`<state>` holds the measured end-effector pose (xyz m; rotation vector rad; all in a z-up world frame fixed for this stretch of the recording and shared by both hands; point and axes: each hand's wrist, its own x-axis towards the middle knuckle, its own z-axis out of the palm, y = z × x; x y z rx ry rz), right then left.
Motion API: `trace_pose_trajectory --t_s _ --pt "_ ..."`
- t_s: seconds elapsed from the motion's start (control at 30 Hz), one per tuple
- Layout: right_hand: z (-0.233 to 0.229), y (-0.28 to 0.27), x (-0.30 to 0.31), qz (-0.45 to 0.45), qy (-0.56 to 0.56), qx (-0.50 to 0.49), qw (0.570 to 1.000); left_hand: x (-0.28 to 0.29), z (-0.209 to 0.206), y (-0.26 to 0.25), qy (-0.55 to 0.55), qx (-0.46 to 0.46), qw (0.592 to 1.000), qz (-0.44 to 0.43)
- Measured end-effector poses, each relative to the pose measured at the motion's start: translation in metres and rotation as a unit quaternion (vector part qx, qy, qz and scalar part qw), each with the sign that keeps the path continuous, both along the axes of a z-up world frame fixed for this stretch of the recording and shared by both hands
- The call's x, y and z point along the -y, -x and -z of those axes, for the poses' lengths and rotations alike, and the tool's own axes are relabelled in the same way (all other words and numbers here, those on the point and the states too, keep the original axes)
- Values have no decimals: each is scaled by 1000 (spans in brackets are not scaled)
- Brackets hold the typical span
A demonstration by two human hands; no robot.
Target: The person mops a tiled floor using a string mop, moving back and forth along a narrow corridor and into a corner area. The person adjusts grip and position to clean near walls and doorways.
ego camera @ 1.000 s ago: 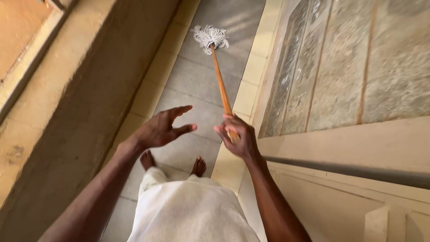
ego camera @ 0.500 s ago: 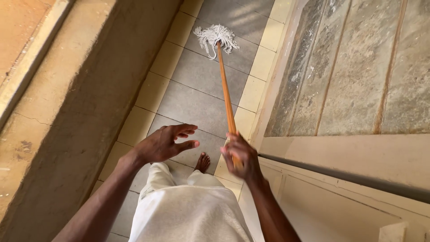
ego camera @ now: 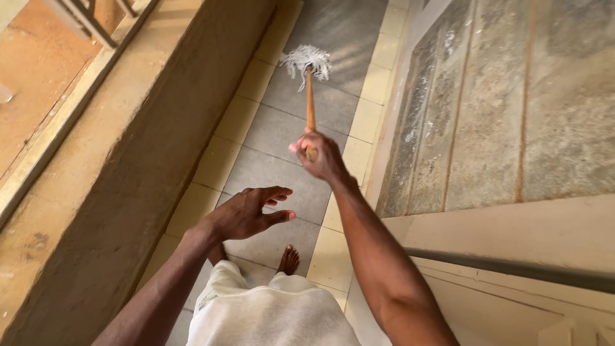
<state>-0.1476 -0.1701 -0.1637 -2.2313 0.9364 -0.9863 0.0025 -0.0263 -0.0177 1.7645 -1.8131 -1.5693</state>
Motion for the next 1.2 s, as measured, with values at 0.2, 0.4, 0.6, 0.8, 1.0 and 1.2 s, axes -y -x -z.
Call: trace_pose_trajectory --t_s 0.2,0.4,0.6,0.8,1.0,1.2 --pt "-46 26 -73 66 -10 13 998 11 3 0 -8 1 1000 12" --pt "-95 76 -155 91 -93 4 991 27 0 21 -26 -3 998 55" --pt "-159 105 -200 76 -57 72 993 37 16 28 -59 4 997 53" --pt "-146 94 -184 58 -27 118 991 37 27 32 -58 -15 996 64" --pt "-113 53 -131 55 -35 72 995 32 28 35 38 3 996 83" --pt "-38 2 -66 59 11 65 996 35 70 20 100 52 993 36"
